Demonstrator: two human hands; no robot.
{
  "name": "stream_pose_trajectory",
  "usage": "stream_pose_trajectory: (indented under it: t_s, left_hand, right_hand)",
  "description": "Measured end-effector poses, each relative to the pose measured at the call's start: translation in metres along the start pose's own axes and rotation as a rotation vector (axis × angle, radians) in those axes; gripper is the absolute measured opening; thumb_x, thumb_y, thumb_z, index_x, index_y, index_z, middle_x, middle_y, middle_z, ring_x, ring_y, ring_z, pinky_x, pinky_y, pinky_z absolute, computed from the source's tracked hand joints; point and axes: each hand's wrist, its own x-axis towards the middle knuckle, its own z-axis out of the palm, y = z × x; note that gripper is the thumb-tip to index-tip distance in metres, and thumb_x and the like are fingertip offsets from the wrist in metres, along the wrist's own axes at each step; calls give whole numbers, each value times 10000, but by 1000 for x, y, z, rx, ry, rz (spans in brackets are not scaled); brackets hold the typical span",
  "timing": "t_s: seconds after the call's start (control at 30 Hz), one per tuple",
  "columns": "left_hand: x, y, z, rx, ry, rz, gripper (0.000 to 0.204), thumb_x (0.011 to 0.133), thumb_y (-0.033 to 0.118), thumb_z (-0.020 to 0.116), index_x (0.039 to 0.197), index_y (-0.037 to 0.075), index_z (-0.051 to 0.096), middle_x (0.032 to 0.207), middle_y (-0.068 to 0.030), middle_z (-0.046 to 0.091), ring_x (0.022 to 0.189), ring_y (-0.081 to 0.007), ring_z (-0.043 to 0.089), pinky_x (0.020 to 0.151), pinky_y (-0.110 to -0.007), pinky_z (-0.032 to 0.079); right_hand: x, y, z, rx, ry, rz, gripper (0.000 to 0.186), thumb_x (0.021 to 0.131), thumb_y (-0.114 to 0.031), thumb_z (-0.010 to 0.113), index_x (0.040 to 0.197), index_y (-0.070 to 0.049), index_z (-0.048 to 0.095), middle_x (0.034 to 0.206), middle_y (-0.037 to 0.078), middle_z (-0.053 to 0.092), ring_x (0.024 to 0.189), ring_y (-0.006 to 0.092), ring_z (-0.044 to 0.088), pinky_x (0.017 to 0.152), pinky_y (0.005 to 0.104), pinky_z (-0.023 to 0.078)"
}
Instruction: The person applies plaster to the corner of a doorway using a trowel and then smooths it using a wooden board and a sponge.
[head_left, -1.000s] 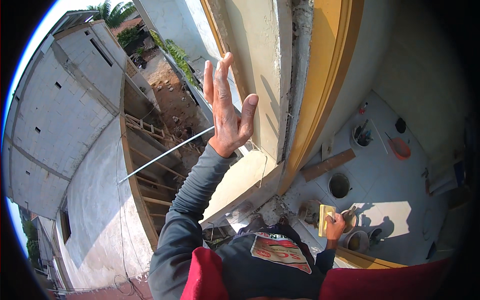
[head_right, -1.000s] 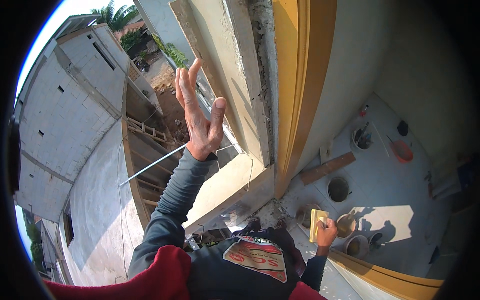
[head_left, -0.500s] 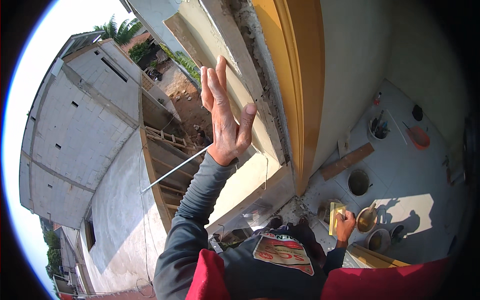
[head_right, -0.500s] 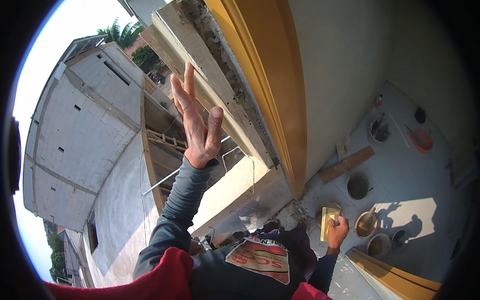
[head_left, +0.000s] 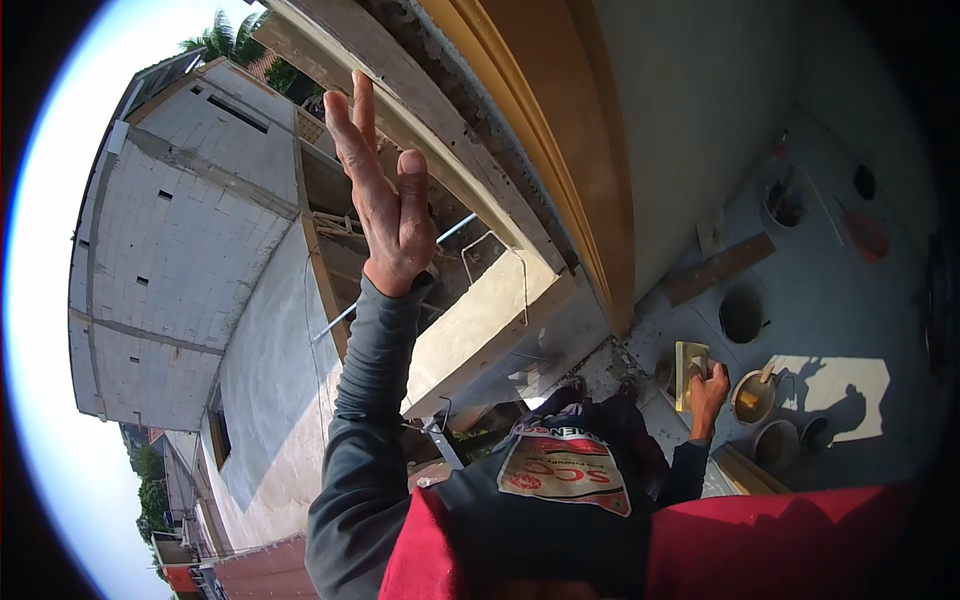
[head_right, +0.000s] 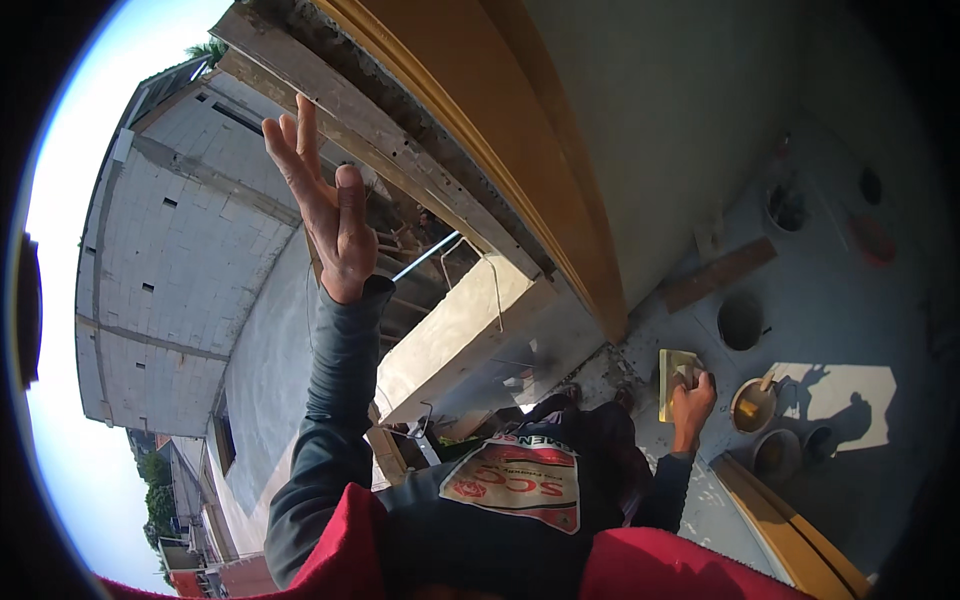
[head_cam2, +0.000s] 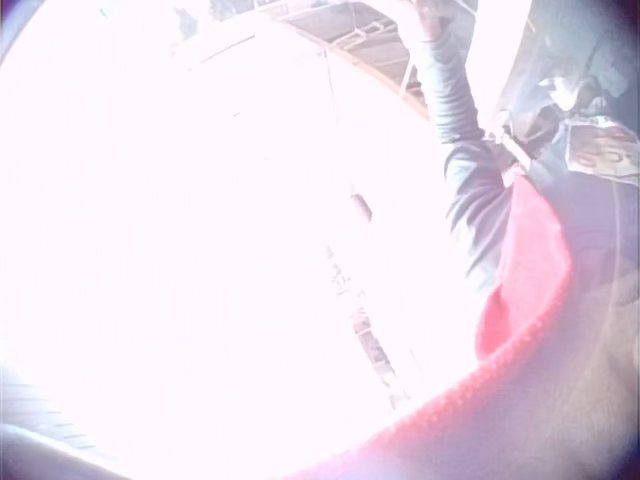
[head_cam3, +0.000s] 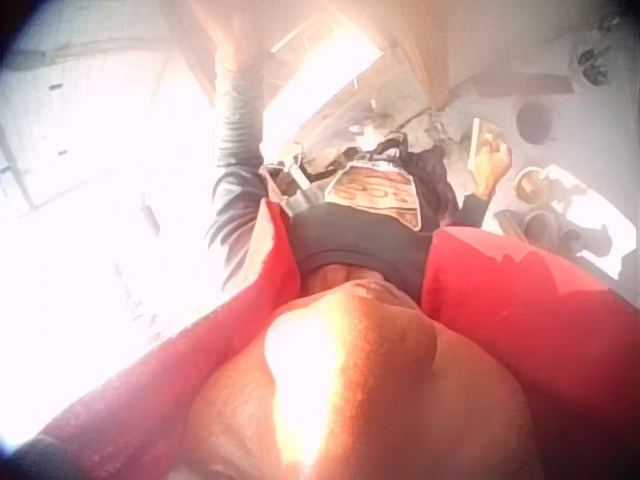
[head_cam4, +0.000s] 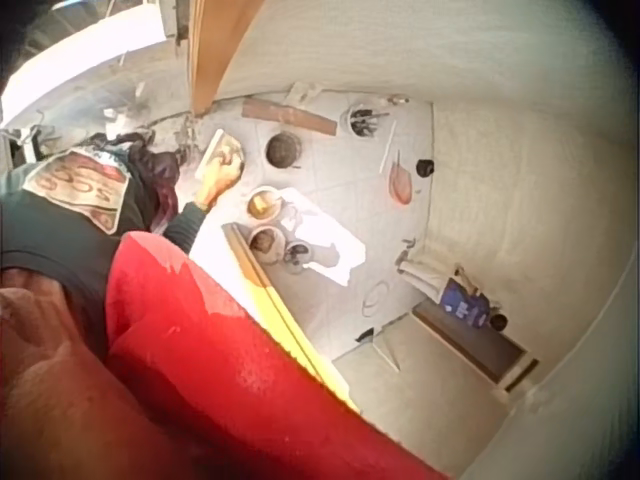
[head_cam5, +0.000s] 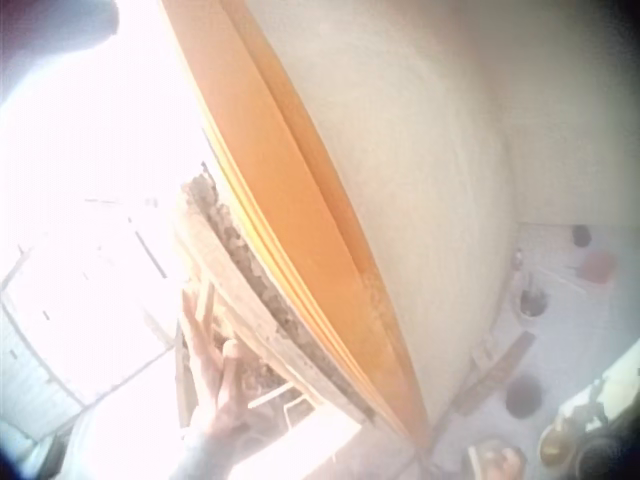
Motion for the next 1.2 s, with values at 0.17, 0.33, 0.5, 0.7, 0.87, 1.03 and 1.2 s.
stream_pose_trajectory:
  t_s: [0.17,0.33,0.5,0.7,0.87,1.03,1.2]
  left_hand:
    - [-3,-8,-3,103,12,31,843,1031,440,486,1620,125,-28,1626,-213,272,1515,-381,238,1218,-539,149]
    - [-41,-1,7,84,29,-66,824,1034,444,475,1619,99,9,1607,-216,312,1510,-388,231,1218,-529,115]
    - [-73,5,30,-21,-83,-192,848,1015,488,467,1622,141,-12,1634,-208,256,1550,-352,113,1236,-532,47]
    - [-77,11,32,-100,-51,-209,806,1032,416,450,1620,111,-7,1643,-204,231,1555,-323,107,1243,-489,3]
    - [-77,11,29,-172,-20,-226,764,1019,213,481,1621,74,30,1642,-169,269,1554,-345,68,1237,-477,50]
    - [-57,13,13,-42,-102,-142,733,1023,259,474,1619,72,91,1624,-133,330,1543,-336,146,1231,-469,99]
    - [-60,1,11,-60,-128,-176,795,1002,469,465,1622,136,95,1581,-143,395,1543,-325,166,1250,-514,85]
  right_hand:
    - [19,-19,-12,-27,-52,19,253,769,-105,702,989,15,672,946,224,695,886,434,665,782,488,512]
    - [27,8,-15,105,-79,9,257,791,-140,716,980,25,664,908,190,691,823,347,674,754,423,519]
    - [32,19,-22,98,-48,-37,156,813,-87,717,875,31,636,769,76,663,682,162,585,666,346,489]
    - [49,29,-24,77,-98,-32,236,785,-136,730,938,31,664,847,150,699,743,249,663,724,378,525]
    - [66,-6,-27,46,-106,-91,260,772,-125,747,972,30,685,826,128,721,724,218,688,704,356,542]
    - [77,-28,-22,165,-169,-22,272,766,-133,775,964,32,687,854,146,720,742,240,692,716,375,542]
    - [95,-11,-10,213,-245,-186,297,788,-153,804,981,39,685,911,135,678,789,228,666,724,359,534]
